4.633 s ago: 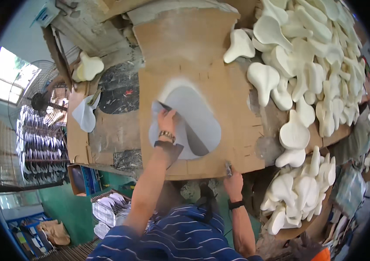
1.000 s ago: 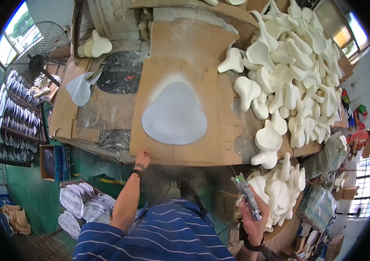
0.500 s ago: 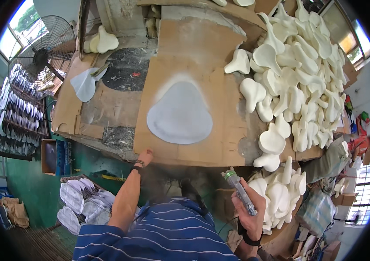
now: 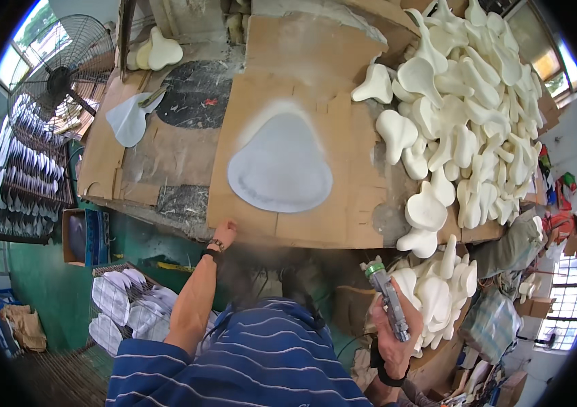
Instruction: The person repeatedly picks up white plastic shoe lasts from a pile, sprays them with a handheld spray gun, and places them onto a drying rack. The process is continuous and repetitive throughout the clip.
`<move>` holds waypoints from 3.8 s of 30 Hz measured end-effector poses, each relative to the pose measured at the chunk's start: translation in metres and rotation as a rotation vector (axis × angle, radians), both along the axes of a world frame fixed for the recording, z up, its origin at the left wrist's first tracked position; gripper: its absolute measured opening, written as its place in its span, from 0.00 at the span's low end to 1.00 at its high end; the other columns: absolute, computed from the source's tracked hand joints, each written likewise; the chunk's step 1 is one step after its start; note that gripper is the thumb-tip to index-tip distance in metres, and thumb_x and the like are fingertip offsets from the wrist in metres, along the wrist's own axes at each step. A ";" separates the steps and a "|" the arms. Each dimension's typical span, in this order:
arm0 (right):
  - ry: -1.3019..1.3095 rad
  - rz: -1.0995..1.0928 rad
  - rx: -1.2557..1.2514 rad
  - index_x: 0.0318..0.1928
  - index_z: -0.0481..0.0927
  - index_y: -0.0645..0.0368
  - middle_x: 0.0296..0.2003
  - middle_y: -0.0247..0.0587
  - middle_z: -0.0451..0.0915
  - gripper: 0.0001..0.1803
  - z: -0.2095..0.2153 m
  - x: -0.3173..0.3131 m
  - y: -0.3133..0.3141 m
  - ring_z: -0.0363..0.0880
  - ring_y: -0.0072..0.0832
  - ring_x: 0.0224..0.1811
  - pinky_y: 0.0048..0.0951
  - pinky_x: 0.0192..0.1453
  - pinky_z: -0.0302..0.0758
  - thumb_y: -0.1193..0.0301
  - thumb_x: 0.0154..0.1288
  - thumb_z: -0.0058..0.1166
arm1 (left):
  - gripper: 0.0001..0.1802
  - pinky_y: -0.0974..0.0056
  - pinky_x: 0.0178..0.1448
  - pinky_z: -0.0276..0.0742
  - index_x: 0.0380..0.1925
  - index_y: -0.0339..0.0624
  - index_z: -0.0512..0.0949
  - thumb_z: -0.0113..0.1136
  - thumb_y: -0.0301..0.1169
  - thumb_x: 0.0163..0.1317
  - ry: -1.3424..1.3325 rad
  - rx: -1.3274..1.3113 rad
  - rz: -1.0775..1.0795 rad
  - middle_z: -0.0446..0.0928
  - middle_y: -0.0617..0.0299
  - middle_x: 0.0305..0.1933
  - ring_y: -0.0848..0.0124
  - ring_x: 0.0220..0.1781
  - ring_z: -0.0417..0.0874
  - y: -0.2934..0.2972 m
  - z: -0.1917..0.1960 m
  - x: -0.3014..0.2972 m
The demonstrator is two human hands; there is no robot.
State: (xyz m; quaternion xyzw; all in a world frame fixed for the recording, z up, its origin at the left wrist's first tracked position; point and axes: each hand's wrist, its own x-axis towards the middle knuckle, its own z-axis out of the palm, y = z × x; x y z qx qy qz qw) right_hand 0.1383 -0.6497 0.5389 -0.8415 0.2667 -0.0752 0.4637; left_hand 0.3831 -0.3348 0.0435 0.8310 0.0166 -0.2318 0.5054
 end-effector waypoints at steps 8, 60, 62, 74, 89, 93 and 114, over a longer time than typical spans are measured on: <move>0.055 0.064 -0.003 0.58 0.78 0.67 0.36 0.52 0.84 0.27 -0.006 -0.015 0.006 0.81 0.28 0.34 0.26 0.44 0.75 0.80 0.56 0.64 | 0.15 0.63 0.37 0.73 0.40 0.43 0.75 0.51 0.17 0.52 -0.037 0.033 -0.006 0.74 0.64 0.30 0.70 0.34 0.76 -0.006 0.011 -0.001; 0.024 0.082 0.215 0.57 0.79 0.69 0.37 0.45 0.84 0.24 -0.030 -0.049 0.016 0.78 0.23 0.34 0.23 0.41 0.74 0.78 0.58 0.64 | 0.16 0.59 0.46 0.74 0.44 0.42 0.75 0.50 0.19 0.54 -0.009 0.007 -0.059 0.77 0.60 0.33 0.65 0.40 0.79 0.003 0.002 0.005; 0.085 -0.123 0.178 0.57 0.78 0.69 0.34 0.39 0.82 0.24 -0.028 -0.036 0.026 0.76 0.20 0.31 0.21 0.40 0.74 0.77 0.60 0.63 | 0.16 0.59 0.47 0.74 0.44 0.42 0.75 0.50 0.19 0.54 0.005 0.029 -0.064 0.77 0.59 0.33 0.65 0.40 0.79 -0.001 0.012 0.004; 0.135 -0.146 0.208 0.59 0.76 0.70 0.28 0.28 0.75 0.28 -0.009 -0.068 0.055 0.67 0.13 0.27 0.16 0.31 0.64 0.70 0.60 0.63 | 0.12 0.64 0.43 0.74 0.40 0.39 0.75 0.48 0.17 0.57 0.070 -0.137 -0.028 0.77 0.60 0.32 0.70 0.36 0.78 0.011 -0.021 0.005; -0.145 0.225 0.075 0.58 0.77 0.68 0.34 0.52 0.82 0.28 -0.035 0.002 0.017 0.82 0.37 0.33 0.28 0.42 0.76 0.82 0.53 0.63 | 0.15 0.66 0.31 0.77 0.45 0.39 0.76 0.56 0.19 0.55 -0.113 0.010 0.200 0.75 0.65 0.33 0.74 0.30 0.77 -0.013 -0.021 0.012; -0.204 0.243 0.056 0.59 0.76 0.68 0.35 0.54 0.81 0.30 -0.047 0.017 -0.010 0.82 0.43 0.33 0.29 0.42 0.77 0.84 0.52 0.63 | 0.20 0.61 0.38 0.77 0.52 0.41 0.75 0.60 0.25 0.57 -0.440 0.236 0.230 0.77 0.62 0.33 0.67 0.33 0.80 -0.025 -0.006 0.041; -0.053 0.358 0.121 0.58 0.76 0.67 0.40 0.54 0.82 0.27 -0.114 0.079 -0.078 0.82 0.48 0.38 0.35 0.44 0.78 0.78 0.56 0.64 | 0.15 0.50 0.49 0.77 0.47 0.39 0.76 0.61 0.25 0.58 0.455 -0.772 0.768 0.78 0.54 0.40 0.58 0.45 0.79 -0.112 0.113 0.100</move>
